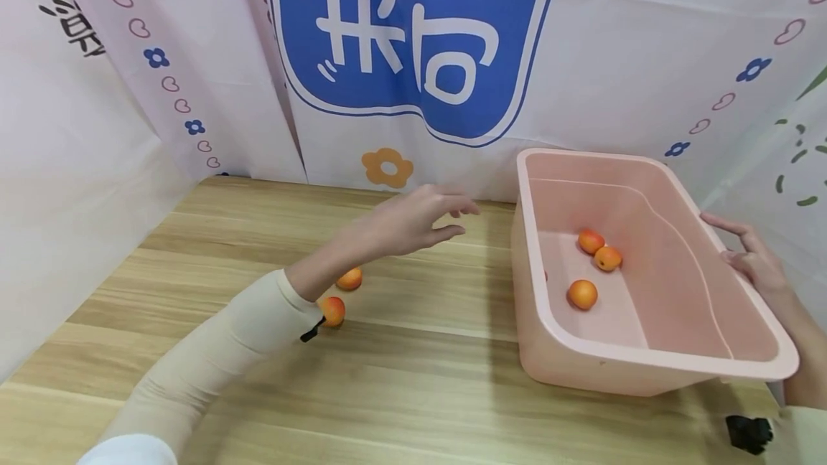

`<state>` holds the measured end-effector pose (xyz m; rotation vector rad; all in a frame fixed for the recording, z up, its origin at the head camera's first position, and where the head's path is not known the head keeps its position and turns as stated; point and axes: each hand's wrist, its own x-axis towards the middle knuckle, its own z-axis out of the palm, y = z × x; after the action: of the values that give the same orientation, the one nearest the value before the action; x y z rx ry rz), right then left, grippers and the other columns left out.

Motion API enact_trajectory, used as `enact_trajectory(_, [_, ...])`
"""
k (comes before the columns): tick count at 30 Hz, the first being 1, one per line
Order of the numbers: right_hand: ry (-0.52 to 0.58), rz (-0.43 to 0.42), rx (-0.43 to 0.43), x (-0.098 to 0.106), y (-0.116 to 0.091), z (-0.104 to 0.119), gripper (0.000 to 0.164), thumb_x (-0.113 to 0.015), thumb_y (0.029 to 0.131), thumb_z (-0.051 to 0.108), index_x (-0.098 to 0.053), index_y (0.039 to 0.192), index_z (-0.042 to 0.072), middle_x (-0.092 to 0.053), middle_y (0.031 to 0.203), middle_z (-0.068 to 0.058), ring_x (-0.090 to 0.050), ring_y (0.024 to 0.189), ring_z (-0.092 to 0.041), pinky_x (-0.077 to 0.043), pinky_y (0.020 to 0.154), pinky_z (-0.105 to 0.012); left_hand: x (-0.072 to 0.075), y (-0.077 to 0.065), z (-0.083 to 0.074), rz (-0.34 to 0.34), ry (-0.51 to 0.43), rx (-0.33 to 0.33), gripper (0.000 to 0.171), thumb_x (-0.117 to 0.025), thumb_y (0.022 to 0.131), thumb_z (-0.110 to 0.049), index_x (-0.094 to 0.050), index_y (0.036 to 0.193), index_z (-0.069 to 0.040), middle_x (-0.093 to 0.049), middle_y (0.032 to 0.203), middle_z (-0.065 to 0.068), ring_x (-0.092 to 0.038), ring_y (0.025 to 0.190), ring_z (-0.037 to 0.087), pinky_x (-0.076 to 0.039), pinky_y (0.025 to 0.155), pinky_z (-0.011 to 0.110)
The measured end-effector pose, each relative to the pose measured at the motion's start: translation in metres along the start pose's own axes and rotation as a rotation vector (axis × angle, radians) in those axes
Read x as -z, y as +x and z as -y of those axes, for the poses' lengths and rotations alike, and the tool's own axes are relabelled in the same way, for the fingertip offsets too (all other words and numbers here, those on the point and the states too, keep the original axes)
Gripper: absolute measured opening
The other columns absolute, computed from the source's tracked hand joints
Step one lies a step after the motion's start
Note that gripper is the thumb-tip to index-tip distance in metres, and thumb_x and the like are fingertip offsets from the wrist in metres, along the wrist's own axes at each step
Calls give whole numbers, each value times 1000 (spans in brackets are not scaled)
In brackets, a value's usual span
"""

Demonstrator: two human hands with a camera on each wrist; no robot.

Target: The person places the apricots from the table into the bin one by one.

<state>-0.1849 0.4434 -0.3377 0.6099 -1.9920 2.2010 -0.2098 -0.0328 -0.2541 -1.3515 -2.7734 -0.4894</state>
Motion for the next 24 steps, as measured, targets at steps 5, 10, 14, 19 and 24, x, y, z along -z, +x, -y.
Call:
enact_trajectory(5, [-21, -1, 15, 2, 0, -1, 90, -16, 75, -27, -76, 123, 22, -74, 102, 6, -67, 62, -4, -49, 49, -11, -4, -16, 20, 36, 147, 35, 34, -69, 100, -9, -67, 135, -9, -69, 129, 6, -69, 110, 21, -57, 94, 29])
enact_trajectory(10, [-25, -5, 4, 3, 1, -1, 90, -17, 75, -26, -76, 122, 23, -75, 98, 6, -67, 59, -4, -49, 49, -11, -8, -32, 42, 52, 204, 51, 32, -70, 99, -7, -68, 131, -7, -70, 125, 9, -71, 107, 25, -59, 91, 34])
enact_trajectory(14, [-47, -42, -17, 3, 0, -1, 87, -19, 76, -23, -77, 120, 26, -75, 91, 6, -65, 55, -4, -48, 47, -11, -11, -46, 60, 74, 139, 87, 29, -70, 98, -5, -69, 127, -4, -72, 124, 11, -71, 109, 27, -59, 93, 37])
enact_trajectory(19, [-48, -19, -1, 1, 0, -1, 86, -20, 78, -23, -76, 122, 25, -74, 96, 6, -66, 59, -3, -48, 49, -10, -11, -64, 80, 110, 64, 142, 28, -70, 97, -2, -69, 125, 2, -73, 120, 16, -72, 107, 31, -59, 92, 38])
enact_trajectory(24, [-45, 21, 22, 5, 1, -2, 84, -23, 80, -23, -75, 126, 24, -73, 100, 6, -66, 62, -4, -49, 49, -10, -8, -83, 98, 173, 22, 239, 24, -72, 96, -3, -71, 119, 4, -73, 113, 19, -70, 103, 31, -59, 91, 39])
